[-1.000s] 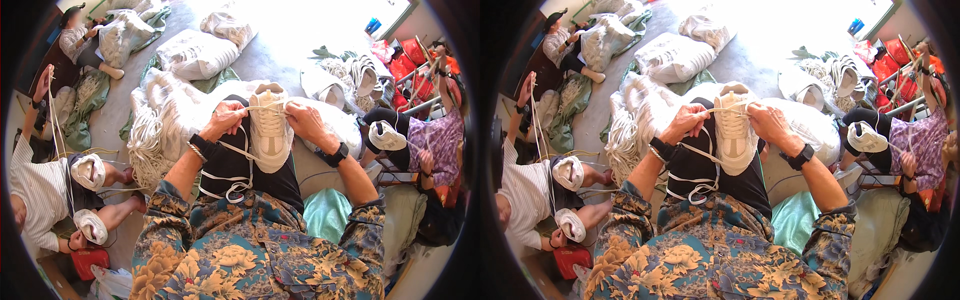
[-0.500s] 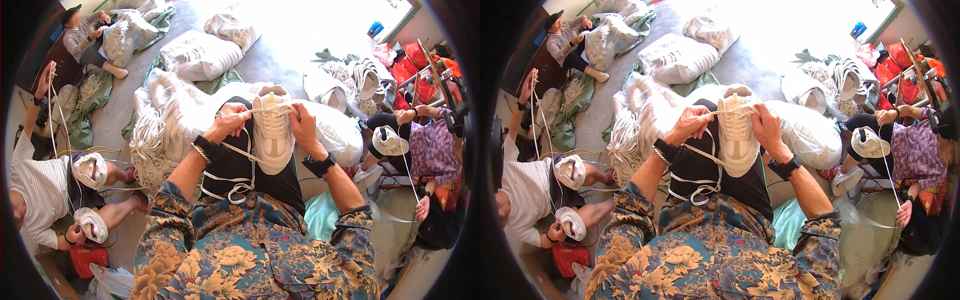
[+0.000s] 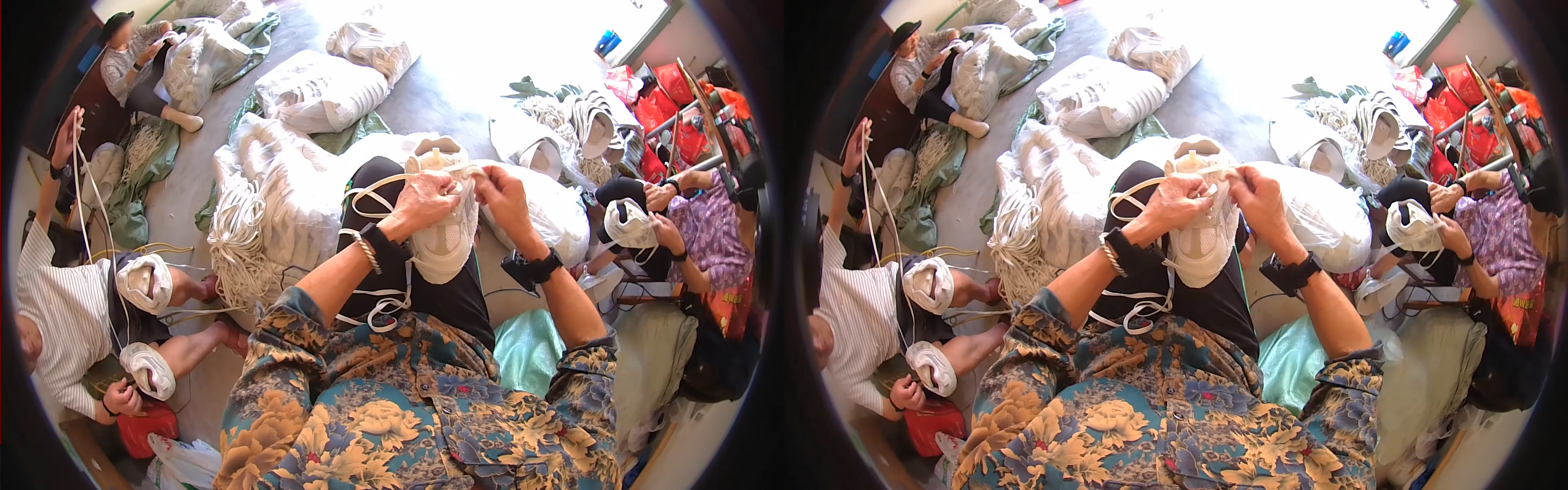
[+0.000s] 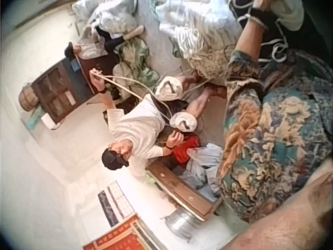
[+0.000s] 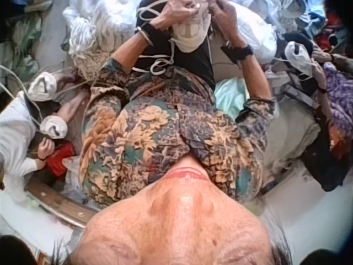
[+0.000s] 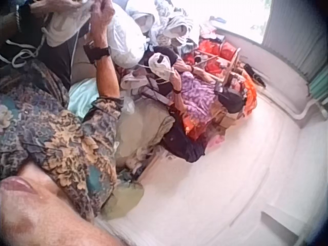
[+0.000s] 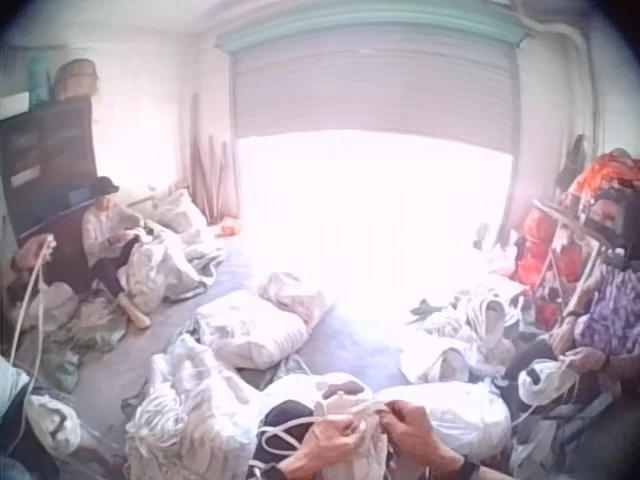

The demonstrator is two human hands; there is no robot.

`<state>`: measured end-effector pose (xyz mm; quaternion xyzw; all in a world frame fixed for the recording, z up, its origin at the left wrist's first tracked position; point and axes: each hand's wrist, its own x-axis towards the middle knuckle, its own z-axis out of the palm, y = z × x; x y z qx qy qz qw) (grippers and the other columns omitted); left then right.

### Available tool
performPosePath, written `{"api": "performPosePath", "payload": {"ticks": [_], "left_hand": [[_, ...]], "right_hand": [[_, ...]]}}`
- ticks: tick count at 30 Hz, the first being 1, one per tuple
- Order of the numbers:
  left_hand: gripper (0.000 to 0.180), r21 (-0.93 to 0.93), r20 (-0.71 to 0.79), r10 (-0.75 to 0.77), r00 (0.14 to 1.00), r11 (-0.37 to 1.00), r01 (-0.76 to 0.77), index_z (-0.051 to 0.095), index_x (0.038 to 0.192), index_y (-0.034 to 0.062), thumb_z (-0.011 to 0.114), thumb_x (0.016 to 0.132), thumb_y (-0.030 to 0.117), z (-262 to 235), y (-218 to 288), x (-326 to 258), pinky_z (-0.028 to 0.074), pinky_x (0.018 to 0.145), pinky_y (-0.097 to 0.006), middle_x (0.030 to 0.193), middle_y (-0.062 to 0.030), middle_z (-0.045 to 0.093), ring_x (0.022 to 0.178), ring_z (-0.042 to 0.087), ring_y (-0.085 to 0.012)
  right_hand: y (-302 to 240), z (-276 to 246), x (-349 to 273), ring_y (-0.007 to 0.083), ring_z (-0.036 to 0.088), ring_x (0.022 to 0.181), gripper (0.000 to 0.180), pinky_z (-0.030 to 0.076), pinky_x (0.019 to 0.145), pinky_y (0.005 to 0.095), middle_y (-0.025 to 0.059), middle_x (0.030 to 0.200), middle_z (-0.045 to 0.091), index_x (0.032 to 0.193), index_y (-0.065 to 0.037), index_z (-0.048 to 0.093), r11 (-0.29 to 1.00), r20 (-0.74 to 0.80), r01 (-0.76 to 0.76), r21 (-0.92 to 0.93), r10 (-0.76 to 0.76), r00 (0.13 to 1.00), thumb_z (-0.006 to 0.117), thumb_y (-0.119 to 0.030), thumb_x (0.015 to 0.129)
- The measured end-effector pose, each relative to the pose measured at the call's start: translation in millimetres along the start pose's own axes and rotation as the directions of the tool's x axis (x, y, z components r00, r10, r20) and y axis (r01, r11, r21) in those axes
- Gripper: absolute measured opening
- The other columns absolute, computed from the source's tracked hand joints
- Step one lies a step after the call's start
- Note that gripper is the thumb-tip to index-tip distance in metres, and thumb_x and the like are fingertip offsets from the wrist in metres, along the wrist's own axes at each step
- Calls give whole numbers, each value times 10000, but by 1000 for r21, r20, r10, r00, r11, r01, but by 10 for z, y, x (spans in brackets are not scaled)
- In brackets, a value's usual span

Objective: Lacing and adjusting the tongue of a white sneaker.

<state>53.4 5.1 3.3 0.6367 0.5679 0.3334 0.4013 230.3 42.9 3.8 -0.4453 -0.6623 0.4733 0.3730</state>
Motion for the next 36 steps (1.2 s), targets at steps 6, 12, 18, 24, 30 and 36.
{"api": "performPosePath", "payload": {"ticks": [6,12,18,24,30,36], "left_hand": [[181,107,-88,142,986,985,-133,609,756,-19,583,777,159,-9,45,-217,401,516,-313,553,-91,534,517,520,-173],[171,397,-273,360,892,887,-236,631,757,2,578,765,164,18,36,-210,458,581,-389,685,-171,608,656,613,-311],[271,345,-382,167,909,938,-27,590,983,-18,599,772,153,-101,19,-202,476,606,-392,668,-172,615,633,620,-305],[233,-340,73,-336,939,877,340,580,917,-13,558,876,216,-552,-216,-282,315,305,-196,489,5,489,339,441,-64],[283,-502,-20,-365,931,809,306,569,669,43,548,885,225,-808,-343,-343,308,302,-197,468,6,491,337,447,-72],[261,-526,2,-314,949,807,268,583,692,44,569,876,228,-656,-330,-360,310,316,-184,481,19,493,350,451,-65]], "right_hand": [[-13,-71,144,94,521,585,221,435,558,253,65,650,598,932,42,627,998,108,-9,-56,16,994,559,-135,819],[-120,71,297,200,586,629,216,464,621,327,144,693,623,902,4,623,844,460,435,-313,-266,847,556,-123,740],[46,103,116,143,532,540,151,442,548,309,90,591,581,813,33,592,974,-39,50,-222,-60,997,592,-113,773],[240,216,-8,40,478,555,48,415,538,189,-25,663,555,849,-39,589,896,-53,-181,405,220,974,564,-80,847],[220,271,-8,38,454,585,46,392,543,193,-40,682,540,818,-44,594,902,-23,-171,396,196,980,566,-76,837],[157,322,-28,29,451,625,67,394,564,188,-49,701,540,857,-28,602,954,-105,-101,283,135,985,574,-84,834]]}}
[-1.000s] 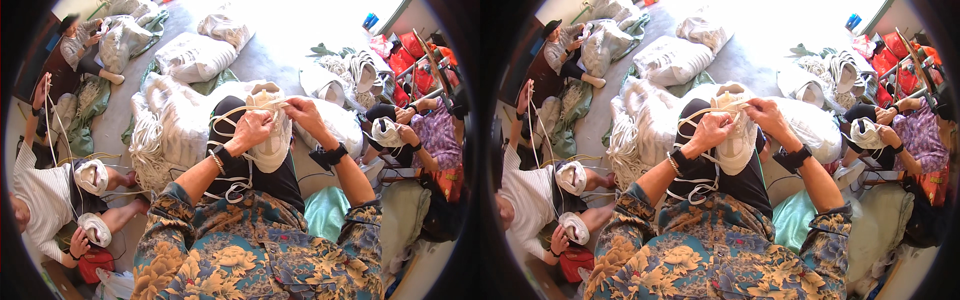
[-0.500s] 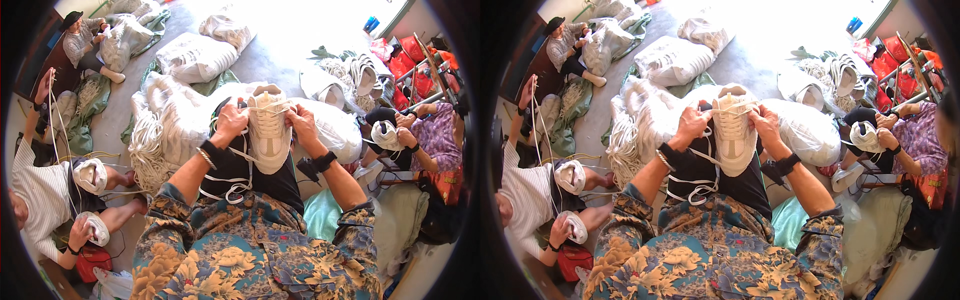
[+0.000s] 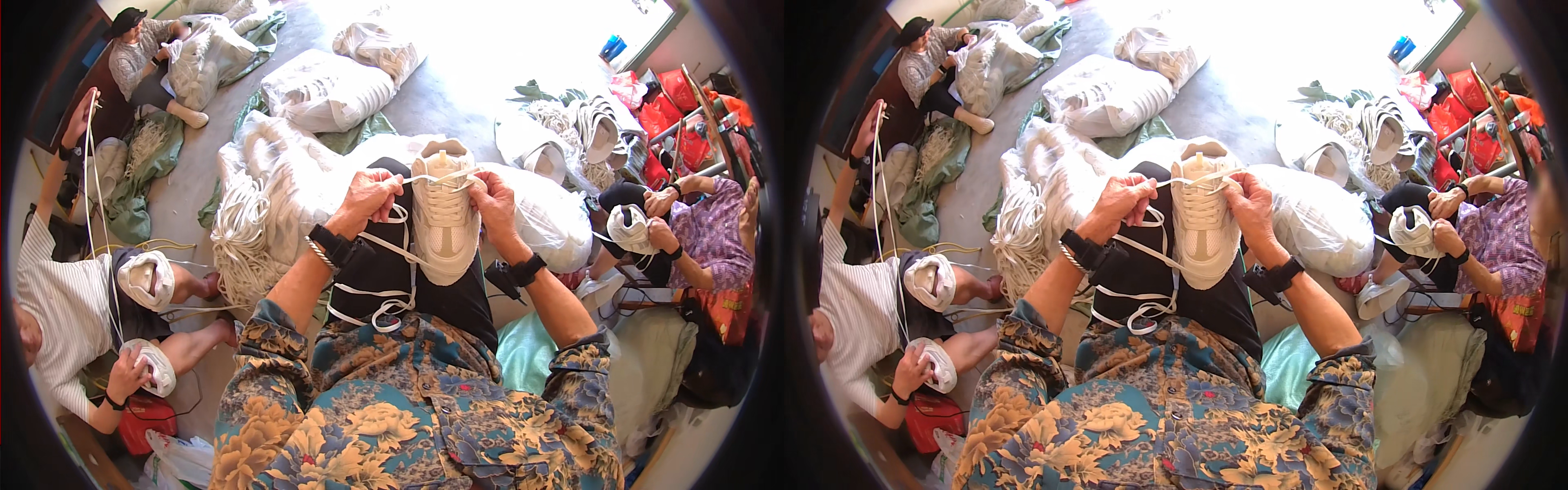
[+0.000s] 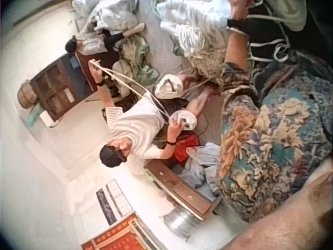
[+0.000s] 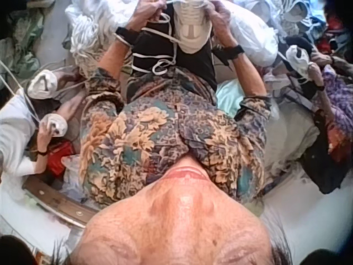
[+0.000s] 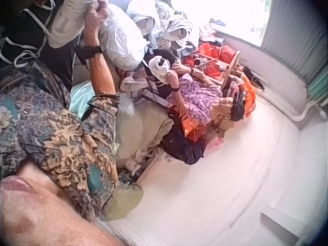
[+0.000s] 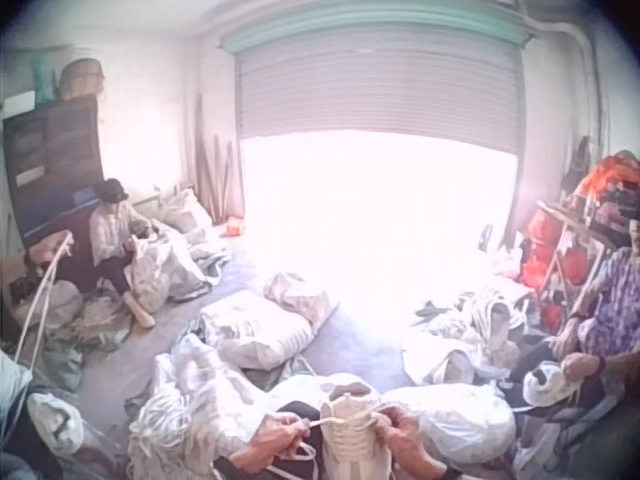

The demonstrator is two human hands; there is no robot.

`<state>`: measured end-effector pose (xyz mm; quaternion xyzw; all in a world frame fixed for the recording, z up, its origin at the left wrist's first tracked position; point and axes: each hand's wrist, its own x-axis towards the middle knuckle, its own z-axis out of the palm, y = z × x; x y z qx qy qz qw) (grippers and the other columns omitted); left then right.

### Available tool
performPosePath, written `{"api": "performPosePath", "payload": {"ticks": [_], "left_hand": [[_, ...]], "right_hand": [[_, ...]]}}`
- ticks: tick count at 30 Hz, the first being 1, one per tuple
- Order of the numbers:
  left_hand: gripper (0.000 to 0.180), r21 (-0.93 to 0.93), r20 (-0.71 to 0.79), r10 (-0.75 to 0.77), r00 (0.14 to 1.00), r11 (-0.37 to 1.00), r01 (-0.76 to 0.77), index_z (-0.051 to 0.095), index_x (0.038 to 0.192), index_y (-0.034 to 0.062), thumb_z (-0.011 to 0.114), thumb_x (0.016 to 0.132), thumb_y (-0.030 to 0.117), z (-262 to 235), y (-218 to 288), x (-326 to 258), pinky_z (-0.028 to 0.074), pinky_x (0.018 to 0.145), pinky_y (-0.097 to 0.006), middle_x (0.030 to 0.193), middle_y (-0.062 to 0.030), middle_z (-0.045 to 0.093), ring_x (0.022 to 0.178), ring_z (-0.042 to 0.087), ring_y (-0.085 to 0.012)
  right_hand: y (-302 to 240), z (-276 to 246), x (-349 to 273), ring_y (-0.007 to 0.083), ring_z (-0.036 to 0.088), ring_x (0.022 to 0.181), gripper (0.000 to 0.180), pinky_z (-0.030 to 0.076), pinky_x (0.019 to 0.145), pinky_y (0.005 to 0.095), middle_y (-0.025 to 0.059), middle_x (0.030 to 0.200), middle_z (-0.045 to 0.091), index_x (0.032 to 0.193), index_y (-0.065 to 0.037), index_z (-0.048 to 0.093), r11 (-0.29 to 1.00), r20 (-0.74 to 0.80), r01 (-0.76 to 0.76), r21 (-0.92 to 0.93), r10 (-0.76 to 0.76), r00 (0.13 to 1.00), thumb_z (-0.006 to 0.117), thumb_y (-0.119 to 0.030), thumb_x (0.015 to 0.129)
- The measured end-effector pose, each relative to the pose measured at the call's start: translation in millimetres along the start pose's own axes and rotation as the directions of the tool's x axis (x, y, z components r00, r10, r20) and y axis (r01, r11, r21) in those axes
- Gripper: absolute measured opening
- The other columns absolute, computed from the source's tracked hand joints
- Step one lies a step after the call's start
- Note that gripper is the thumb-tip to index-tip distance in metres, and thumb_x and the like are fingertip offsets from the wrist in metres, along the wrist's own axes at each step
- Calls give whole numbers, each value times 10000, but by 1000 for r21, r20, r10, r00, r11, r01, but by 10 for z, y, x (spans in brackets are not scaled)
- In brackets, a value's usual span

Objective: Lacing and adjusting the tongue of a white sneaker.

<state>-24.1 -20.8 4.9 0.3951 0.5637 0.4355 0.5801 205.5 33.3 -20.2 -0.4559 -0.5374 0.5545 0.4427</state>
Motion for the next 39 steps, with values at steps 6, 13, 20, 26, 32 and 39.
{"api": "performPosePath", "payload": {"ticks": [6,13,20,26,32,39], "left_hand": [[255,43,5,-18,1000,999,18,579,688,51,585,869,231,43,11,-20,308,321,-176,496,24,503,353,447,-57],[175,-209,-169,-24,985,978,-12,546,644,40,574,807,99,-107,34,3,294,276,-214,469,-7,486,304,429,-91],[51,-267,-204,-189,961,955,132,563,717,36,589,761,33,-481,18,-57,325,303,-251,478,-10,450,331,431,-132],[544,-475,-283,194,939,823,-313,299,1247,-86,489,738,-104,-132,315,-18,508,542,-257,786,-125,588,605,595,-189],[309,-111,-200,289,936,943,-315,565,1054,-42,506,752,-61,168,-41,484,500,628,-255,797,-114,639,725,626,-169],[156,533,-99,552,828,732,-424,667,761,13,545,691,80,191,-99,332,482,621,-360,681,-189,625,639,625,-304]], "right_hand": [[5,-47,1,30,467,658,112,411,578,193,-35,720,557,890,-5,601,983,46,110,-148,-104,993,590,-98,826],[58,-39,-35,27,474,665,204,413,580,190,-26,757,580,979,4,607,997,29,17,-79,-15,999,592,-153,848],[81,-142,26,20,460,605,166,388,545,171,-37,719,563,975,-18,598,994,48,-80,69,76,996,577,-141,865],[-551,-695,114,69,484,618,70,409,549,186,-20,709,519,905,-60,551,786,384,-437,438,276,881,558,-126,882],[-1113,-1923,196,111,464,687,134,391,604,236,-13,711,431,902,-72,503,782,201,-181,597,73,977,470,-198,933],[-1033,-2813,-262,164,527,741,186,449,676,303,31,764,528,887,-55,536,794,-315,-16,608,261,913,436,-203,940]]}}
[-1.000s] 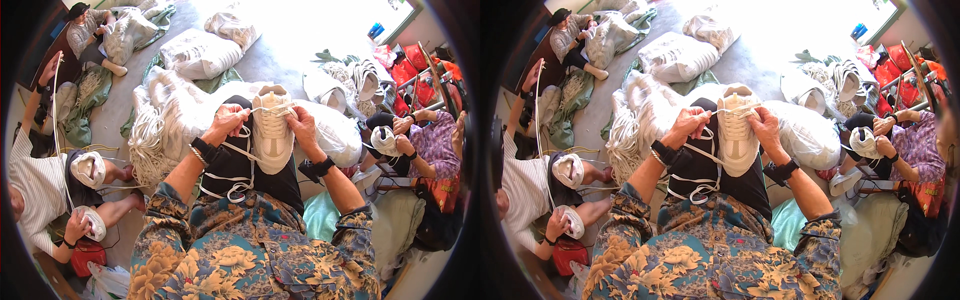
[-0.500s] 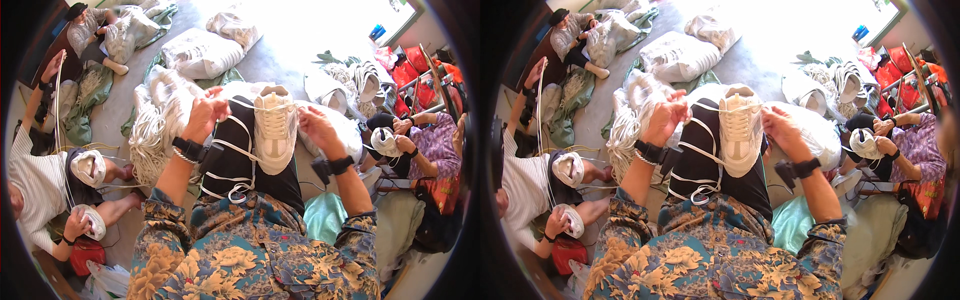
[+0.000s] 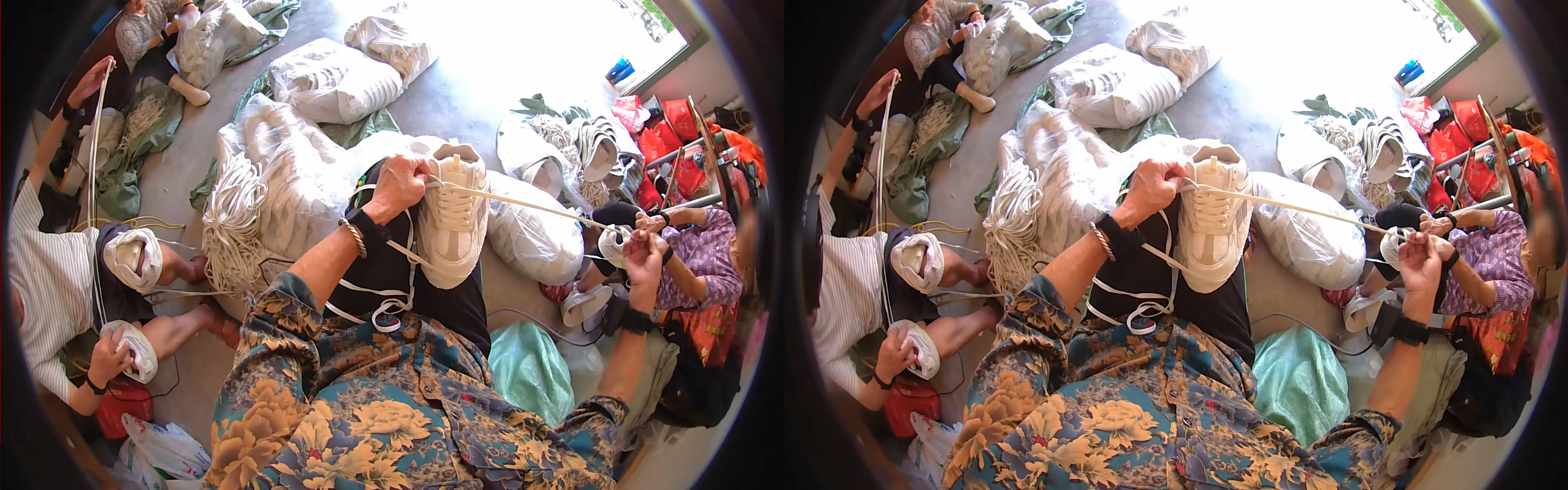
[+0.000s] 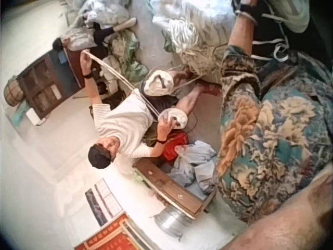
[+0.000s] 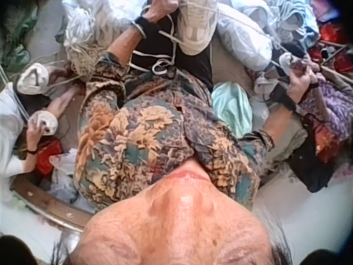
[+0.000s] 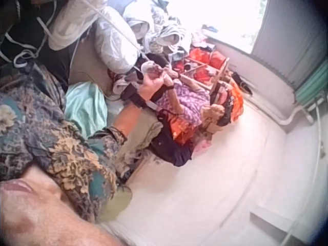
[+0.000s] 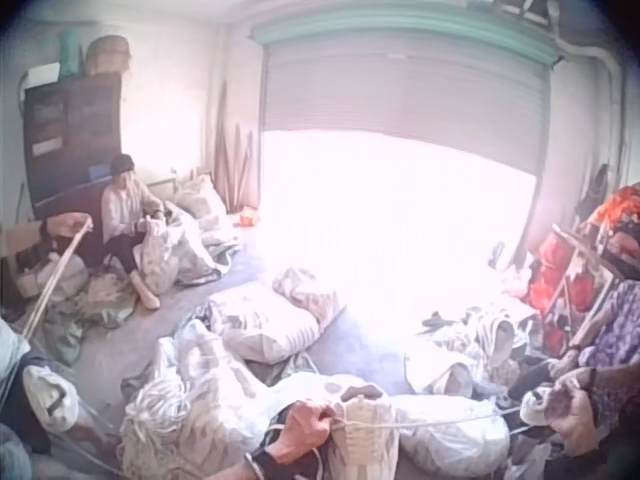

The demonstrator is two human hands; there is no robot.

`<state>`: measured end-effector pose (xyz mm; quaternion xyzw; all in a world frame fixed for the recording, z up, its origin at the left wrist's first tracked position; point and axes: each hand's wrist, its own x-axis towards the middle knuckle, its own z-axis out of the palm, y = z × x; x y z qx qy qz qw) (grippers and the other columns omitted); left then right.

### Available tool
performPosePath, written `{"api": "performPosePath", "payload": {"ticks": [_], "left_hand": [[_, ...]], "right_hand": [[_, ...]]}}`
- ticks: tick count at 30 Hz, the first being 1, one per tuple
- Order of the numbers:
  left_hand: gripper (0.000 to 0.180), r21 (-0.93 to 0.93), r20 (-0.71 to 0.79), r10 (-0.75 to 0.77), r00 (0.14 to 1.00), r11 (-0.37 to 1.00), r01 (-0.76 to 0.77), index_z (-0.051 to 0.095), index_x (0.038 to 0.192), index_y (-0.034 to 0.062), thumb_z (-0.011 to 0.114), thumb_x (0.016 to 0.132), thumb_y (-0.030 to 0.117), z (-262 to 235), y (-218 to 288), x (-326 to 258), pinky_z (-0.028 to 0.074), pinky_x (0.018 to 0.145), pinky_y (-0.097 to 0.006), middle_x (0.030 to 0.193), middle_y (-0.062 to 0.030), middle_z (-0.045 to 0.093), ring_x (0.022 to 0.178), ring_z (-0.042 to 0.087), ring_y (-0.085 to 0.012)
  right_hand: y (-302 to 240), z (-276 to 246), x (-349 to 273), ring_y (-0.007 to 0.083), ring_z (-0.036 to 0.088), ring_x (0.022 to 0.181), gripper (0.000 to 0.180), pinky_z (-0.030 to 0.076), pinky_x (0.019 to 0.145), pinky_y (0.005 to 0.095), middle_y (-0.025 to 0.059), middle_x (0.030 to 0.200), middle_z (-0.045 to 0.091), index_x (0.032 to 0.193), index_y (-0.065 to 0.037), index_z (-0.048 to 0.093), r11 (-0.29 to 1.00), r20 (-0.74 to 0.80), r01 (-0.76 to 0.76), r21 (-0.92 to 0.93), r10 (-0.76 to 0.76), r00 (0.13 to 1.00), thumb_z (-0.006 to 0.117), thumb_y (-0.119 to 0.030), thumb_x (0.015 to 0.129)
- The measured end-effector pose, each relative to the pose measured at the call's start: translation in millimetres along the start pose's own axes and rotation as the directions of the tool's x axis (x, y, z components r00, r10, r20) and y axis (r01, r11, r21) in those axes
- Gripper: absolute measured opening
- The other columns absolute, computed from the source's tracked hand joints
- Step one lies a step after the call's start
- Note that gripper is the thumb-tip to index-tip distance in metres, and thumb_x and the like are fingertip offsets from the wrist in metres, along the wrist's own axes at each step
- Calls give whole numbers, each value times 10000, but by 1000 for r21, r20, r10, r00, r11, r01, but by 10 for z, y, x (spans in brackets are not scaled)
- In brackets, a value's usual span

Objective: Lacing and adjusting the tongue of a white sneaker.

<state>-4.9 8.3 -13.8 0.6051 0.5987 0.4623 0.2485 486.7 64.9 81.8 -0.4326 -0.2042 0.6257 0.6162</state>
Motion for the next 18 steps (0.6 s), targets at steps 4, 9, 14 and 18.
{"api": "performPosePath", "payload": {"ticks": [4,9,14,18], "left_hand": [[132,88,111,-1,994,996,-8,661,751,-14,608,717,103,60,-15,12,465,578,-297,649,-140,636,591,599,-175],[135,-1,200,-77,977,997,79,665,790,-16,594,747,91,-82,-19,-90,441,461,-237,588,-70,611,480,546,-94],[131,-141,244,-354,903,908,394,621,747,-2,557,811,94,-127,94,-70,383,358,-187,587,-45,596,437,513,-63],[138,-249,225,-357,907,879,408,604,727,0,556,816,94,-84,73,-59,386,356,-194,607,-50,605,439,517,-63]], "right_hand": [[-55,-752,152,193,546,744,212,469,751,371,62,763,563,884,-12,554,988,-124,49,147,-31,992,419,-168,935],[106,-1015,196,150,473,589,193,410,579,287,43,668,510,936,4,547,964,-99,79,255,-55,994,405,-127,937],[473,-868,139,91,410,538,215,361,523,233,-5,618,417,1044,12,527,980,-89,7,197,10,996,416,-142,943],[996,-469,154,92,459,607,248,383,555,230,-15,659,461,1134,-26,504,993,87,-109,35,106,991,477,-140,915]]}}
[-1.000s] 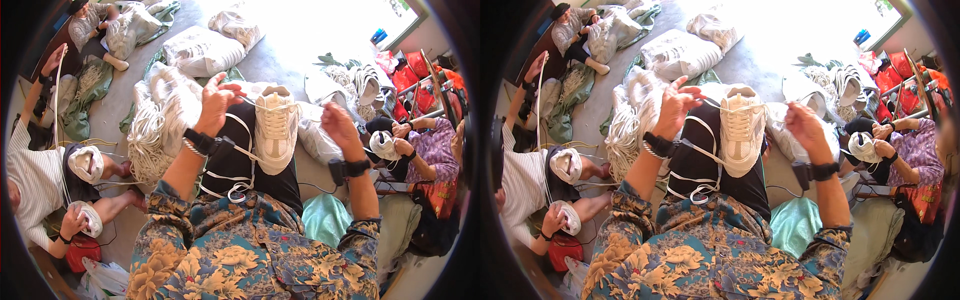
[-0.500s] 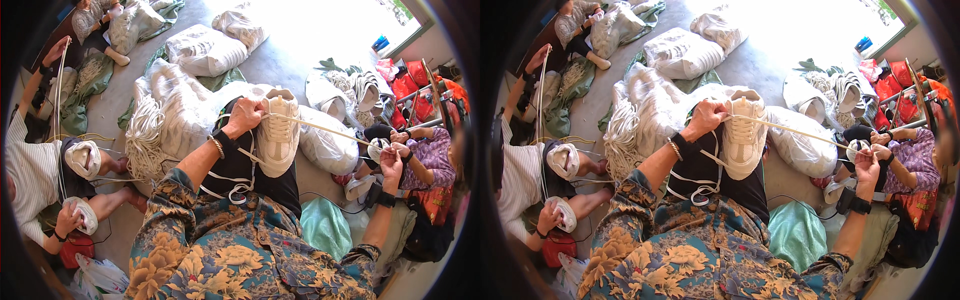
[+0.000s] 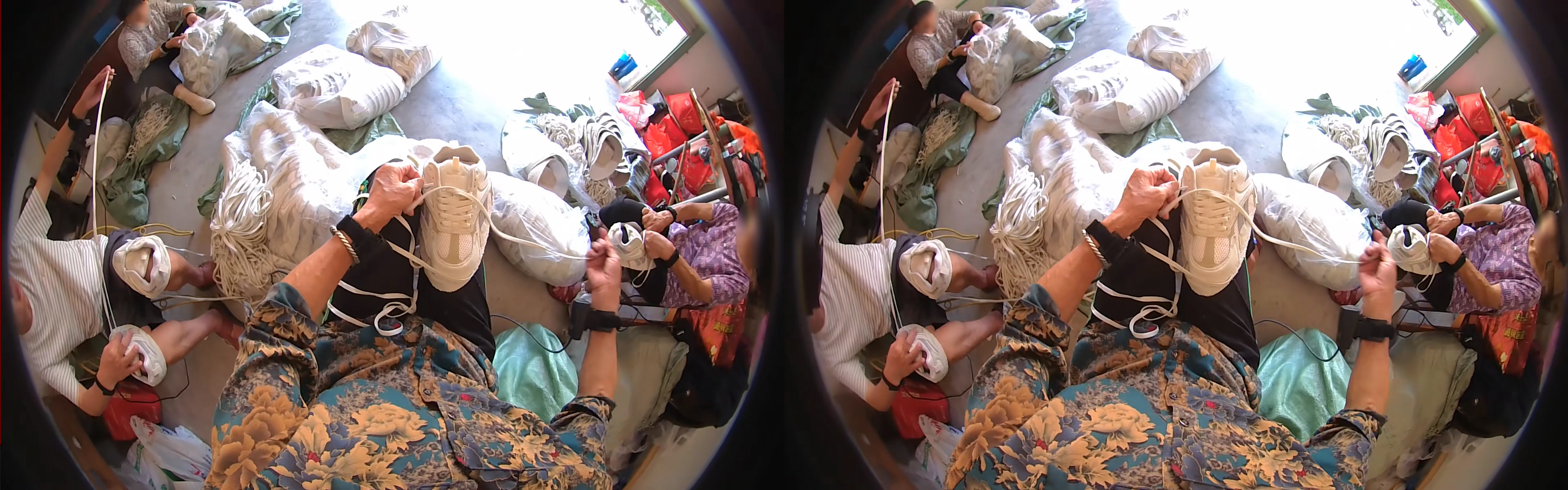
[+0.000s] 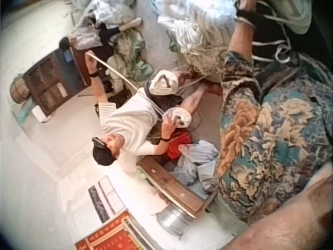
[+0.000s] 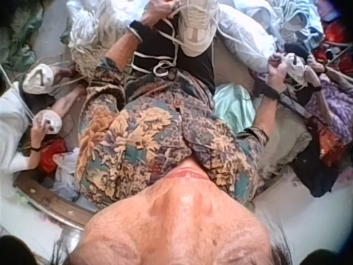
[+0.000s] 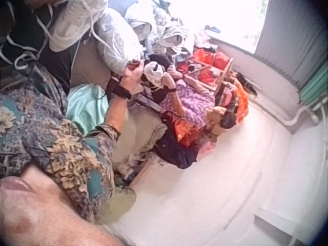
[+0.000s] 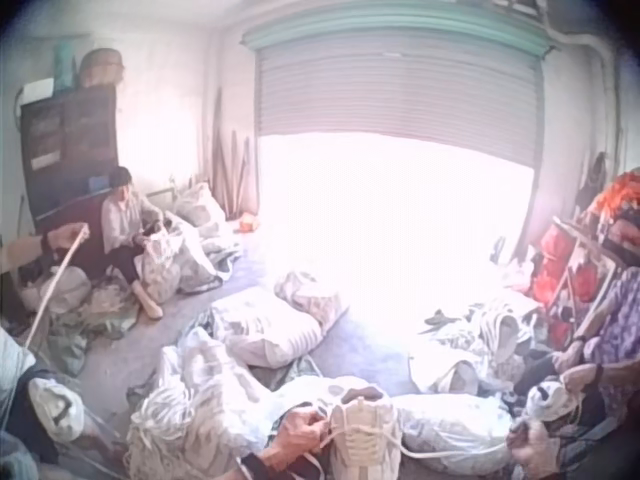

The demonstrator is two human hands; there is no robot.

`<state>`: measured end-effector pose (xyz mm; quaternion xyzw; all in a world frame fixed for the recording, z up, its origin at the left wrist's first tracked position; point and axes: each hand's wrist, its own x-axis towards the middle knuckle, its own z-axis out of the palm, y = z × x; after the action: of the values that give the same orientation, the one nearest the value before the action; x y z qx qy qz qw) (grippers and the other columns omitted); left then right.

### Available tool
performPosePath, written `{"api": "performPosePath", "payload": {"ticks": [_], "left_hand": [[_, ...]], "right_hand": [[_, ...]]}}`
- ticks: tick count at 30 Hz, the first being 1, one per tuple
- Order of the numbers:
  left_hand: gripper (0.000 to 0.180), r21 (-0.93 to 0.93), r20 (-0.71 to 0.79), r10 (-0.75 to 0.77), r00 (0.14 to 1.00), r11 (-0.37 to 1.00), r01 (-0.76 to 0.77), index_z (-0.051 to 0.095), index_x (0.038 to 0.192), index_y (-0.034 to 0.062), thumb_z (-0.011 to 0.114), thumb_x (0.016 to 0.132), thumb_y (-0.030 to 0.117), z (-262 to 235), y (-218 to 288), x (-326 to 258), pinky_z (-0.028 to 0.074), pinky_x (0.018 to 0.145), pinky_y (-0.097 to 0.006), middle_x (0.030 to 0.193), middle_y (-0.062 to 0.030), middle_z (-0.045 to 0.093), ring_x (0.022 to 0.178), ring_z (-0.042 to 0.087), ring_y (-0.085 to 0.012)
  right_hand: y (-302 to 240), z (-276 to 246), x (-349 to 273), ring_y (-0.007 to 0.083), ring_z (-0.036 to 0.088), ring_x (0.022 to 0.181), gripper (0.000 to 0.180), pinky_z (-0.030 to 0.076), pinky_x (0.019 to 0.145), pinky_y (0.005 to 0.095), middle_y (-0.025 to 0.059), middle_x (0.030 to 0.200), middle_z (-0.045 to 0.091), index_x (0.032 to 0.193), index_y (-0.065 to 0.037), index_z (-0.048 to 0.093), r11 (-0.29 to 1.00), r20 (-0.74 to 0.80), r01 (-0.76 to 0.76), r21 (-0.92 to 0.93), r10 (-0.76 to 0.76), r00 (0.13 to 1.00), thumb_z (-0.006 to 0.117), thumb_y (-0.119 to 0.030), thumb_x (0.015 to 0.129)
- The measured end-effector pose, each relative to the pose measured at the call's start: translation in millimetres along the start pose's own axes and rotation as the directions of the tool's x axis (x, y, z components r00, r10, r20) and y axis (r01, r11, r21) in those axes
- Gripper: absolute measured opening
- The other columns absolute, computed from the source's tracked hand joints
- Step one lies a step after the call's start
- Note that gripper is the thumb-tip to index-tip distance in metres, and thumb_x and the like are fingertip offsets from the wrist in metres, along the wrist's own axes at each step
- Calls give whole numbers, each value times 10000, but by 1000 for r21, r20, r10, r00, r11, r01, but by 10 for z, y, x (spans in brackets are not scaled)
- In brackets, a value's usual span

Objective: Lacing and adjusting the tongue of a white sneaker.

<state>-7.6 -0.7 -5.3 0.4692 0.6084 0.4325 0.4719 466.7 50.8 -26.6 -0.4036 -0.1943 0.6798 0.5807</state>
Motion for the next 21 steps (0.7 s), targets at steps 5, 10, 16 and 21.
{"api": "performPosePath", "payload": {"ticks": [5,10,16,21], "left_hand": [[118,-12,-26,-4,1000,1000,4,636,807,-18,568,813,78,67,-24,-7,430,403,-186,649,-53,624,463,539,-69],[115,-40,20,14,1000,999,-14,647,801,-25,583,800,70,72,-36,-3,442,418,-188,623,-46,615,478,543,-67],[105,166,-34,71,997,984,-64,641,734,-7,588,766,78,78,-38,44,411,409,-201,590,-32,601,469,525,-62],[91,277,-19,50,999,960,-43,633,689,10,582,711,83,59,-35,133,427,449,-233,570,-15,591,499,531,-64]], "right_hand": [[743,1037,-123,130,567,665,223,424,578,235,31,716,576,1099,-24,514,924,124,-38,-382,92,988,508,-131,904],[1176,1705,-189,115,592,650,144,428,548,207,36,699,598,968,-17,580,862,330,53,-505,136,934,558,-130,881],[1460,2037,-150,67,534,590,97,425,529,195,11,685,579,844,2,607,731,371,233,-642,31,928,584,-92,841],[1437,2054,-99,62,506,574,51,415,531,196,0,668,562,829,-7,590,695,354,224,-683,47,934,577,-53,810]]}}
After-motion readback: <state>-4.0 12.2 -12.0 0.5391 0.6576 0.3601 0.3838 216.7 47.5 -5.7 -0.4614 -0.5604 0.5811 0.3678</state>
